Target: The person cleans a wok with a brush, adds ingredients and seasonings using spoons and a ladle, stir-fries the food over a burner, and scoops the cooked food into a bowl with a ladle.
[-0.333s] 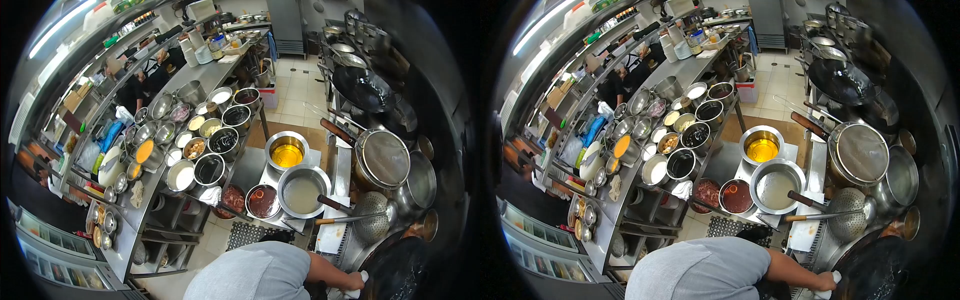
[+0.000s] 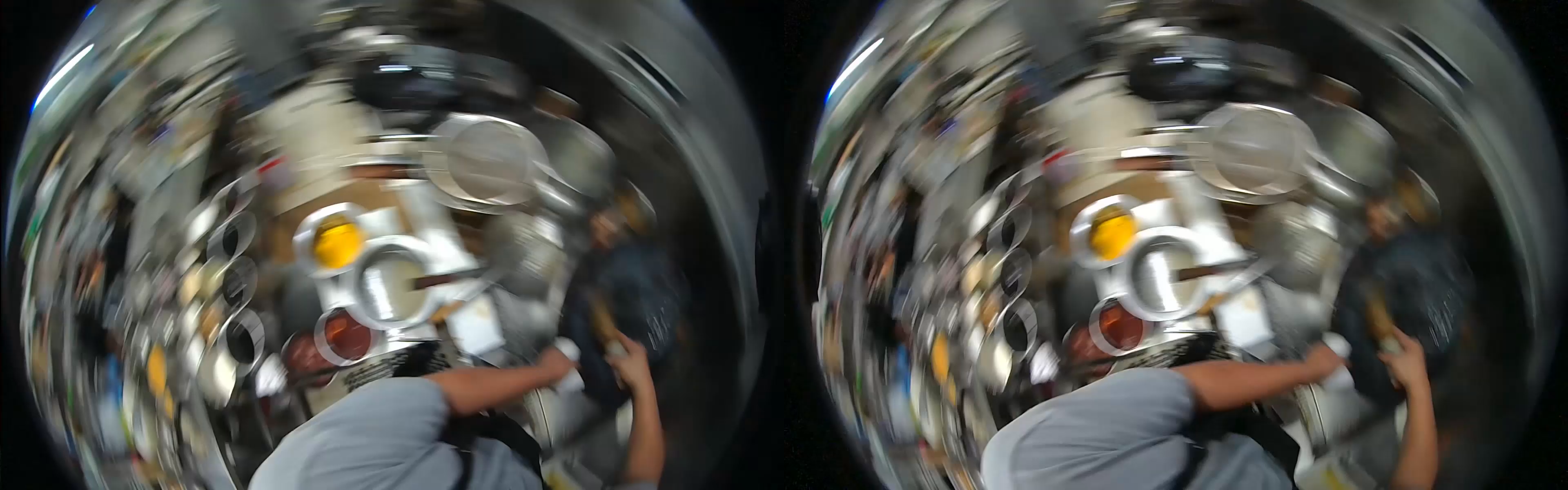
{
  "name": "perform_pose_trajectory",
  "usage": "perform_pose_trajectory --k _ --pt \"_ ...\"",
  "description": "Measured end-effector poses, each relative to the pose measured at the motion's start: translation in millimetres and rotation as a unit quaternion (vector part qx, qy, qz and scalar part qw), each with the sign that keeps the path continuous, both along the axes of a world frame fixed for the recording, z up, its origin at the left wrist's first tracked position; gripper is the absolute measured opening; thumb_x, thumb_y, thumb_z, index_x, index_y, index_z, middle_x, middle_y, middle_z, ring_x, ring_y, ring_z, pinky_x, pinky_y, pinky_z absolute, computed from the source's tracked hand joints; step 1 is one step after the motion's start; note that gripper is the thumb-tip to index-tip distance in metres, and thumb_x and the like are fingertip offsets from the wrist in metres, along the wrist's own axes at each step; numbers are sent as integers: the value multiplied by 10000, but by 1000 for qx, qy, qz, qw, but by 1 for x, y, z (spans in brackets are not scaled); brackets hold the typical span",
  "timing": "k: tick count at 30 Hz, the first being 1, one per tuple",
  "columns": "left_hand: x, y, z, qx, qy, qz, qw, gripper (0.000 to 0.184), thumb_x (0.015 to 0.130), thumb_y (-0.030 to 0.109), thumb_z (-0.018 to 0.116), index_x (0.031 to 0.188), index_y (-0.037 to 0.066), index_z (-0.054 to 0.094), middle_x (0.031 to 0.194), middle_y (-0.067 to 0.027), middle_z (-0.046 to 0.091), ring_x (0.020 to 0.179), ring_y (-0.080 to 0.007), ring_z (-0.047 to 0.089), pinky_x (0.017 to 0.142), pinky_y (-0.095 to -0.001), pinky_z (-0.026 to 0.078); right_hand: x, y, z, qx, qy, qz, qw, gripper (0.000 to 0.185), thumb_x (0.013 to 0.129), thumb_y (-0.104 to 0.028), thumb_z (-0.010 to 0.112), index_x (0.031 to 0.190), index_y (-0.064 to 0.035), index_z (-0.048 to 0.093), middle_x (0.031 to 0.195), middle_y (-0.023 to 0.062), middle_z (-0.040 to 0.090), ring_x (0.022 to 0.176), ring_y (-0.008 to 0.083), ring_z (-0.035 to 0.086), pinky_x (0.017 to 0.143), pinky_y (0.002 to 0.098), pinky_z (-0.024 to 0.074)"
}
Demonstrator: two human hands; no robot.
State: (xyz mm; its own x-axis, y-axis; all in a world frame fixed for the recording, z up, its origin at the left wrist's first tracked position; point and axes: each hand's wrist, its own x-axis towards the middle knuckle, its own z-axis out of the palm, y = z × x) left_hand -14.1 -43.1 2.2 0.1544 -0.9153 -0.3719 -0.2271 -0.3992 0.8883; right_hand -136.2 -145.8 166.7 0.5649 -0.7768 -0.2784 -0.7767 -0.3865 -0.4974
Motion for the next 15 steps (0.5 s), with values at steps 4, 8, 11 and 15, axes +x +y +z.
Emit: perform_pose_trajectory --k 4,8,11,15 --pt "34 33 -54 119 247 183 944 476 676 408 791 771 -45 683 811 -159 670 755 -223 633 680 -373 478 -41 -5 -25 -48 369 100 923 413 675 -249 760 1063 -131 682 1006 154 668 964 358 638 853 436 516" --pt "34 22 -72 109 200 223 948 350 778 197 655 943 -109 619 863 -151 644 702 -233 624 642 -377 490 -1 -113 -107 -151 173 -128 965 287 809 -233 578 1012 -60 685 1002 152 682 939 319 661 776 436 533" --pt "2 50 13 115 288 195 930 335 781 158 617 966 -121 607 879 -156 644 699 -216 606 627 -377 484 28 -17 -55 42 -21 -195 980 567 658 -248 746 1203 -146 626 899 172 685 718 293 681 566 408 557" --pt "42 64 -17 70 217 198 953 386 749 193 635 904 -158 596 814 -162 634 676 -209 571 595 -392 462 -10 94 -37 92 15 -15 995 667 652 -247 784 1284 -173 582 1094 145 668 915 262 659 730 383 558"
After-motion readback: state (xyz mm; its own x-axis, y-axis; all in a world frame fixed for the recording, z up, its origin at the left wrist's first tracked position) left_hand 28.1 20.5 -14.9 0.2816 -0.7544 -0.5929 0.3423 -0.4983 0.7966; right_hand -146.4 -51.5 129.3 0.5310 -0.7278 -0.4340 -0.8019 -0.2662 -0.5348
